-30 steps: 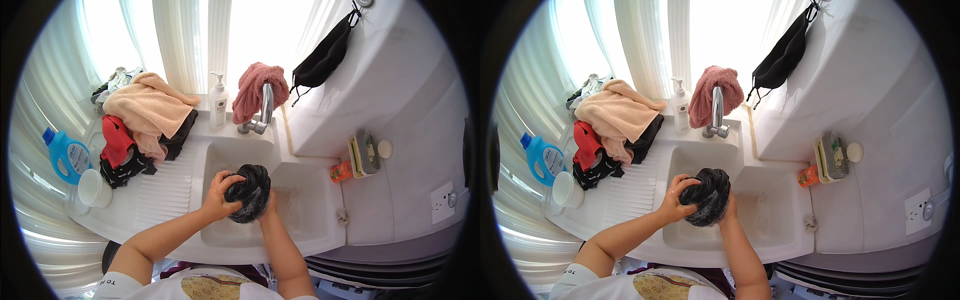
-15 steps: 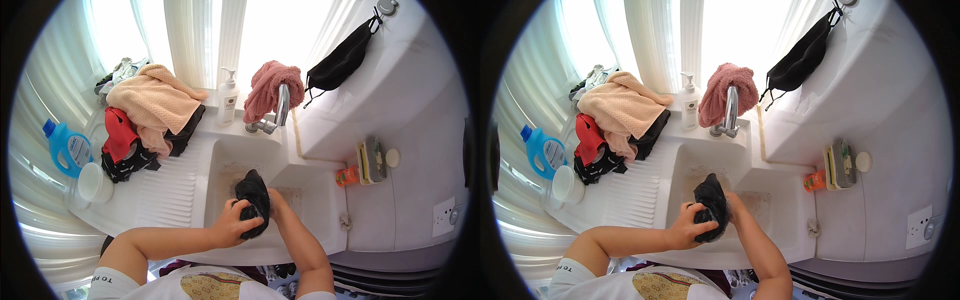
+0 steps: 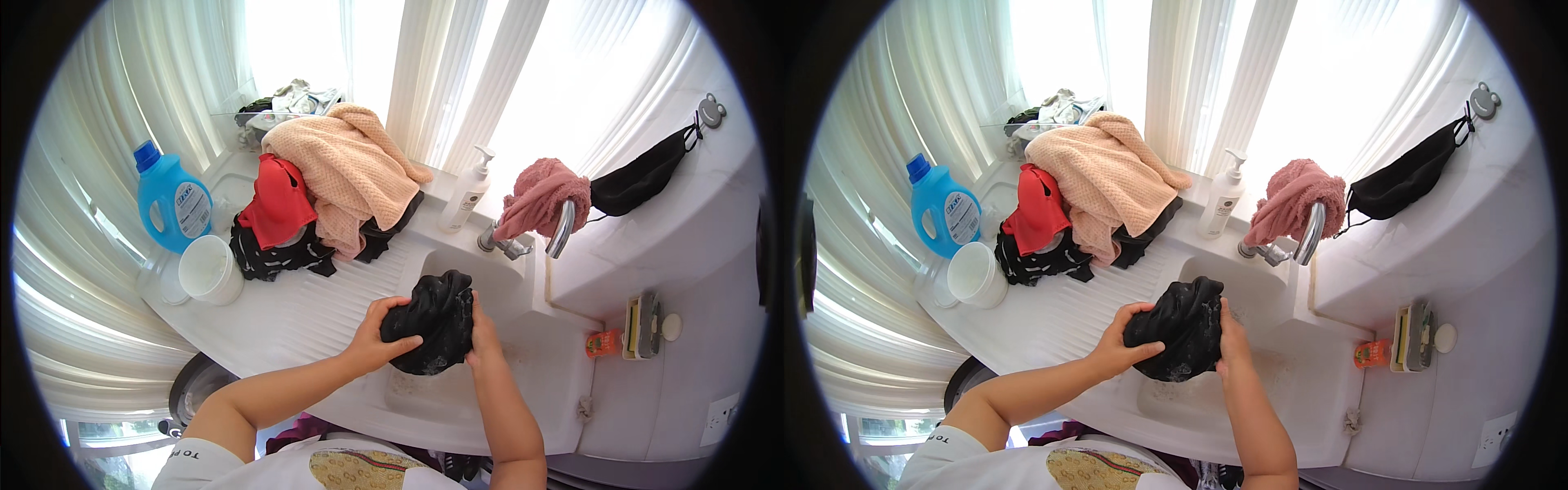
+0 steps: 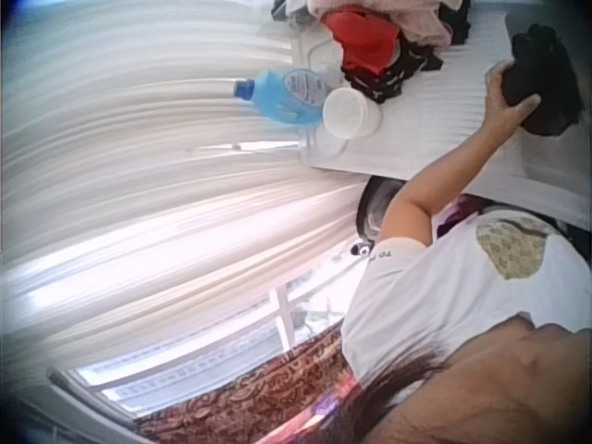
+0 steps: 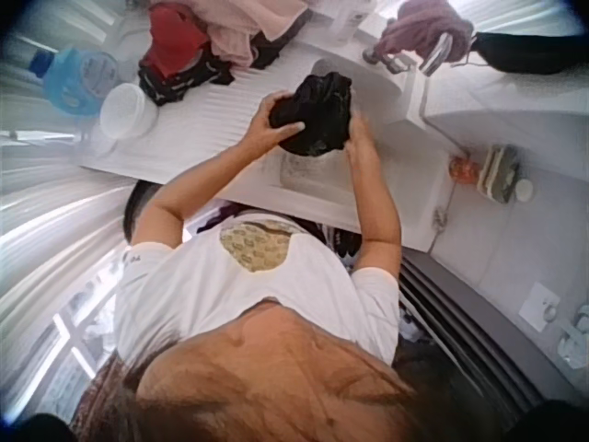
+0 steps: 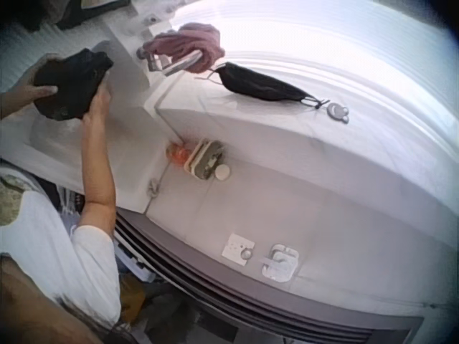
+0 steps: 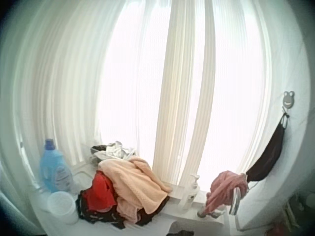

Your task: The person washes a black garment and a pink cloth by hand in a sink. The person rubs the black item in the water, sets it aside, and then scrubs and wrings out the pink cloth under the running faucet.

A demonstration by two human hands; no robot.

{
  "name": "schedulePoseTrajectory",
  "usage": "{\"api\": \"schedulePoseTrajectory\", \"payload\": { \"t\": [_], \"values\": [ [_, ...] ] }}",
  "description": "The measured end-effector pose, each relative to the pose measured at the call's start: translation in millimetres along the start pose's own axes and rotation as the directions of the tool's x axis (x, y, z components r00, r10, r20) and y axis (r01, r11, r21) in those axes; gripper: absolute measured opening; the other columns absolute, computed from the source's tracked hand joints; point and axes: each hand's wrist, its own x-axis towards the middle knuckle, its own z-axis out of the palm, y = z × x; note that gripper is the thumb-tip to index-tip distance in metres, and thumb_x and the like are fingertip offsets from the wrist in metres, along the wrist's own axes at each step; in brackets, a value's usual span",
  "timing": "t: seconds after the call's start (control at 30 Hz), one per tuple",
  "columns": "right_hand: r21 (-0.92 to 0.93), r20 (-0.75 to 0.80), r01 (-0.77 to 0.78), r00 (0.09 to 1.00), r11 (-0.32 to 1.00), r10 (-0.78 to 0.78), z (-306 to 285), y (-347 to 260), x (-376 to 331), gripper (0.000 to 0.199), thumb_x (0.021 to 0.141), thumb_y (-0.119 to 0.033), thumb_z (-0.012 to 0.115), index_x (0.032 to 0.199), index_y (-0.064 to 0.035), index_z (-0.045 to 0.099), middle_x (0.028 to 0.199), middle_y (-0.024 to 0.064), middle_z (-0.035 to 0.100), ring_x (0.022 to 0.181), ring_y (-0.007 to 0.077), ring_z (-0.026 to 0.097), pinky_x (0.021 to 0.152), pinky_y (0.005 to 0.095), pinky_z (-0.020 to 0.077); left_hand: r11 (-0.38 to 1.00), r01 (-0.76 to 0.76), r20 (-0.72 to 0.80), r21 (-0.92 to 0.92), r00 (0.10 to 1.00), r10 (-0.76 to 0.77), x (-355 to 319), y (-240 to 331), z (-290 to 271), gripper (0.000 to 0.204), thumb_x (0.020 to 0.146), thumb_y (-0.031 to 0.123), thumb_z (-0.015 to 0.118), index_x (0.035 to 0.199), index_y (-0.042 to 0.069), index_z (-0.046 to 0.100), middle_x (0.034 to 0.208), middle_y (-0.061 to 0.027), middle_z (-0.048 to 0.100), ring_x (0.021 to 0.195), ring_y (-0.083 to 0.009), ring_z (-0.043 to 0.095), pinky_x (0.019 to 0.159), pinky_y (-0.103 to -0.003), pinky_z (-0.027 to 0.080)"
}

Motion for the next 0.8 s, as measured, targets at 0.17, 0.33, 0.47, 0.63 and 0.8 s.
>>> {"api": "schedulePoseTrajectory", "payload": {
  "t": [0.17, 0.33, 0.47, 0.63, 0.8],
  "values": [
    [0.032, 0.143, -0.074, 0.987, 0.997, 0.068, 89, 9, -10, 0.063, 0.091, -0.057, 0.058, 0.124, -0.0034, 0.059, 0.121, 0.0105, 0.065, 0.112, 0.0249, 0.061, 0.098, 0.043, 0.0487, 0.721, 0.216, -0.223, -0.659, 0.859, -0.462, -6, 44, -86, 0.059, 0.087, 0.02, 0.074, 0.134, 0.006, 0.04, 0.123, -0.0088, 0.057, 0.113, -0.0191, 0.058, 0.096, -0.034, 0.049],
    [-0.11, 0.18, -0.048, 0.981, 0.993, 0.067, 143, 63, 9, 0.057, 0.095, -0.046, 0.06, 0.131, -0.003, 0.052, 0.127, 0.0117, 0.06, 0.117, 0.0233, 0.057, 0.1, 0.0393, 0.046, 0.643, 0.323, -0.216, -0.695, 0.759, -0.614, -33, 27, -166, 0.069, 0.09, 0.039, 0.066, 0.142, 0.005, 0.035, 0.138, -0.0117, 0.049, 0.126, -0.0253, 0.048, 0.106, -0.045, 0.035],
    [-0.315, 0.15, 0.207, 0.975, 0.926, -0.167, 153, 86, 3, 0.066, 0.091, -0.03, 0.069, 0.142, -0.0033, 0.036, 0.137, 0.0128, 0.049, 0.123, 0.0233, 0.05, 0.103, 0.0354, 0.0424, 0.747, 0.473, -0.381, -0.468, 0.655, -0.653, -57, 47, -180, 0.084, 0.088, 0.042, 0.067, 0.149, 0.004, 0.024, 0.152, -0.0157, 0.032, 0.141, -0.0294, 0.029, 0.114, -0.051, 0.016],
    [-0.304, -0.007, 0.447, 0.882, 0.841, -0.471, 172, 132, -7, 0.087, 0.081, -0.028, 0.08, 0.147, -0.0048, 0.028, 0.141, 0.0149, 0.042, 0.129, 0.0229, 0.042, 0.107, 0.0335, 0.0354, 0.85, 0.319, -0.471, -0.419, 0.724, -0.504, -70, 33, -207, 0.084, 0.089, 0.032, 0.068, 0.152, 0.008, 0.018, 0.153, -0.0183, 0.028, 0.141, -0.0284, 0.028, 0.115, -0.046, 0.018],
    [0.011, -0.179, 0.367, 0.916, 0.93, -0.36, 241, 138, -24, 0.078, 0.085, -0.013, 0.075, 0.145, -0.0084, 0.025, 0.138, 0.0127, 0.042, 0.122, 0.0215, 0.044, 0.103, 0.0324, 0.0396, 0.865, 0.278, -0.563, -0.419, 0.667, -0.487, -73, 35, -213, 0.084, 0.089, 0.03, 0.068, 0.153, 0.007, 0.017, 0.152, -0.0189, 0.028, 0.138, -0.0272, 0.032, 0.114, -0.043, 0.022]
  ]
}}
